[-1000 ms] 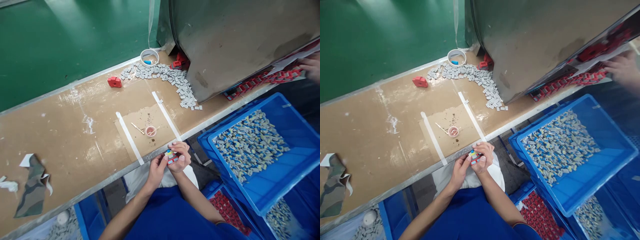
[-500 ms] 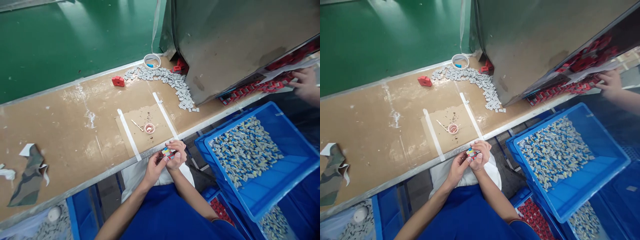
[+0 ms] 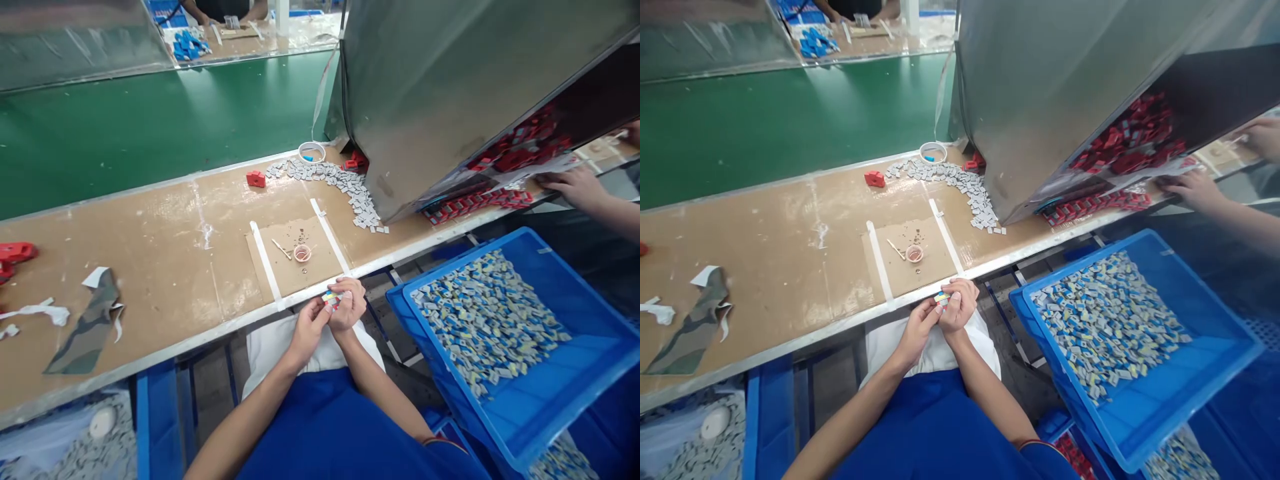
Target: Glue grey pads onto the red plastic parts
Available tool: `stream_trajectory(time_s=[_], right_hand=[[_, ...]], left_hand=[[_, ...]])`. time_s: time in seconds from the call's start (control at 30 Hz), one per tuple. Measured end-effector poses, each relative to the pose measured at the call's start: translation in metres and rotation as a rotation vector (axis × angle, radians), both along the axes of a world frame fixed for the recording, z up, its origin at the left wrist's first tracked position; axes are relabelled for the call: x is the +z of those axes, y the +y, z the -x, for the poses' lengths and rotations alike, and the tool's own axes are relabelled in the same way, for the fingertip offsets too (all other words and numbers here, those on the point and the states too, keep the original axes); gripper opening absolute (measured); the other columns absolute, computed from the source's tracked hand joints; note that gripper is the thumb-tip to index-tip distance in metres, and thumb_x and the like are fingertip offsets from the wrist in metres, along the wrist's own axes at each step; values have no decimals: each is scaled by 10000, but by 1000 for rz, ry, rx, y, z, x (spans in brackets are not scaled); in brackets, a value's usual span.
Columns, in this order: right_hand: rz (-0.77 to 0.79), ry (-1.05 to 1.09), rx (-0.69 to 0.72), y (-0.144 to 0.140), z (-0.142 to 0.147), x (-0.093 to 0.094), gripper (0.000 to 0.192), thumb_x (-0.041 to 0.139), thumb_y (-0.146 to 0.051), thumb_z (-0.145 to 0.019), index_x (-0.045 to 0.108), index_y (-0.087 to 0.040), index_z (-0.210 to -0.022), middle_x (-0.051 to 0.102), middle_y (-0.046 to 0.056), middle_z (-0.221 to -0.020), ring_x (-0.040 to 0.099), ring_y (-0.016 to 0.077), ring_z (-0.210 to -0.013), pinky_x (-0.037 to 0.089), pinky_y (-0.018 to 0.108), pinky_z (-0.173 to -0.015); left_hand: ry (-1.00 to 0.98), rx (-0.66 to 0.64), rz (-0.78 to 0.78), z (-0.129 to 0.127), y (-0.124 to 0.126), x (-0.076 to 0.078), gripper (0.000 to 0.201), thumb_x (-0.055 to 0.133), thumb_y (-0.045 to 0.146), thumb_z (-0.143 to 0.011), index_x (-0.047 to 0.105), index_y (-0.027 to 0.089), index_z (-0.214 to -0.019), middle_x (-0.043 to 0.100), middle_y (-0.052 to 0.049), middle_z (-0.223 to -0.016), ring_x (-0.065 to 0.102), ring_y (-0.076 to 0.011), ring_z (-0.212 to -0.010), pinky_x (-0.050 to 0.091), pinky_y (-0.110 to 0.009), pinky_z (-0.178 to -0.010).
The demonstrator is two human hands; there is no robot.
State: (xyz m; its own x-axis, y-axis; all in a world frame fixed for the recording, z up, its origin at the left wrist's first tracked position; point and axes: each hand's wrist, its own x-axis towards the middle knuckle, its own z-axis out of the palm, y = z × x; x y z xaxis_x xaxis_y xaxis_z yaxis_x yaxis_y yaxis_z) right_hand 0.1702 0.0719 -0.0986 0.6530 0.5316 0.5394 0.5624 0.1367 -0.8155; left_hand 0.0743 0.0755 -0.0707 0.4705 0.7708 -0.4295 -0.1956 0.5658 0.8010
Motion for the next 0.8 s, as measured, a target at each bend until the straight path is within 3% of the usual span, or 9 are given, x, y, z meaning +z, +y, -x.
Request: stream_trajectory(time_s=[0.13, 0.27, 0.47, 0.63, 0.8], right_hand=[[19, -1, 42, -3, 0, 3, 362, 356, -253, -985, 642, -211, -767, 681, 58, -722, 659, 254, -868, 473, 475, -851], [22, 7, 169, -15, 1, 14, 332, 357, -261, -1004, 639, -203, -838, 693, 64, -791, 670, 229, -824, 524, 428, -771], [73, 139, 485, -39, 2, 47, 224, 428, -279, -1017, 641, -213, -1038, 698, 106, -1043, 666, 243, -981, 548, 431, -820], [161, 254, 724, -39, -5, 81, 245, 464, -322, -1034, 638, -232, -1181, 691, 122, -1160, 639, 256, -1109, 531, 427, -902], [340, 125, 900, -30, -15, 105, 244, 581, -288, -1002, 640, -236, -1233, 681, 96, -1143, 638, 204, -1004, 516, 318, -790]], left_hand=[[-3, -5, 7, 1, -2, 1, 401, 767, 520, -782, 649, 146, -864, 694, -32, -795, 629, -162, -765, 501, -265, -748], [8, -17, -22, 8, -7, 12, 414, 760, 528, -791, 643, 152, -919, 686, -32, -832, 625, -165, -789, 510, -261, -735], [12, -81, -164, 32, -7, 48, 460, 699, 554, -852, 667, 144, -1059, 708, -57, -905, 638, -162, -766, 543, -273, -740], [41, -139, -257, 51, 0, 80, 477, 622, 568, -911, 695, 145, -1118, 735, -81, -951, 661, -199, -823, 551, -291, -763], [84, -140, -394, 63, 3, 81, 443, 570, 545, -956, 673, 162, -1152, 724, -92, -1059, 671, -205, -900, 538, -288, -824]])
